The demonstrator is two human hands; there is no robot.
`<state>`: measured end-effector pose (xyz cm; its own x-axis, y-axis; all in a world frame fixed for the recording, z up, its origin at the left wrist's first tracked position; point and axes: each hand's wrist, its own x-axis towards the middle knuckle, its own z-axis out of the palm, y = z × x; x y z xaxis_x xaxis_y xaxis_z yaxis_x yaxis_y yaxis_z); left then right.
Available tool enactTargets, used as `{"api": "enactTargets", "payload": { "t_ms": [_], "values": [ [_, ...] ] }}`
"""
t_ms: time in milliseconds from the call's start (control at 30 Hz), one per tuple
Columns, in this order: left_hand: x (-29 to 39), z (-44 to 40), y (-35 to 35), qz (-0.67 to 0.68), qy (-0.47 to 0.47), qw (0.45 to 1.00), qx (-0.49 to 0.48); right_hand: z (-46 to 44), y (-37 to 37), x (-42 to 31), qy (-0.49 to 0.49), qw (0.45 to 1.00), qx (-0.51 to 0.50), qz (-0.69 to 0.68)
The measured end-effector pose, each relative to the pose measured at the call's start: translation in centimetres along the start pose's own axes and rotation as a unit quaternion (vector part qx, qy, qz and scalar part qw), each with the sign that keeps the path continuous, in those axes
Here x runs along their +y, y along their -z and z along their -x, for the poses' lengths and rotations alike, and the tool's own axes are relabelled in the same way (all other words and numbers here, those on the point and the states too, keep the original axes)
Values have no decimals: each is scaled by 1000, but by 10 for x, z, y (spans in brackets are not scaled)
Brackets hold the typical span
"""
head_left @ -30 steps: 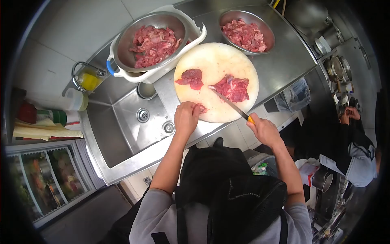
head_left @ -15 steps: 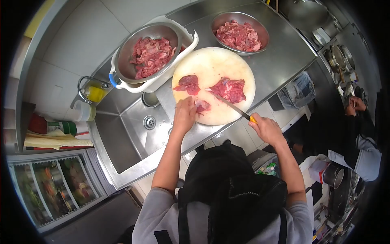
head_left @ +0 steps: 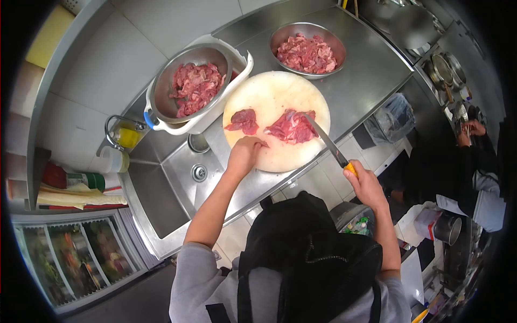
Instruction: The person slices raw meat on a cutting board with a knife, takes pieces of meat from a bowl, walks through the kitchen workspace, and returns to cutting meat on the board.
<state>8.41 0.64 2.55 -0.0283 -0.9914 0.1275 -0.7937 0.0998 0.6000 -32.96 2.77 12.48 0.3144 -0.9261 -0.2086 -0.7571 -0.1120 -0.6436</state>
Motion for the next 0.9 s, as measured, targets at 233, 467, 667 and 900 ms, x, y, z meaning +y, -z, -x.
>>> {"api": "enactTargets", "payload": {
  "t_ms": [233, 467, 667, 900],
  "values": [
    [28, -5, 8, 547, 233, 801, -72, 14, -7, 11, -31, 997, 15, -64],
    [41, 0, -5, 572, 220, 787, -66, 12, -22, 30, -48, 997, -8, -55],
    [37, -27, 0, 471, 117, 870, -83, 30, 0, 16, -53, 997, 9, -59],
    [40, -70, 24, 383, -5, 924, -27, 64, -6, 31, -105, 989, 90, -48]
  ]
}}
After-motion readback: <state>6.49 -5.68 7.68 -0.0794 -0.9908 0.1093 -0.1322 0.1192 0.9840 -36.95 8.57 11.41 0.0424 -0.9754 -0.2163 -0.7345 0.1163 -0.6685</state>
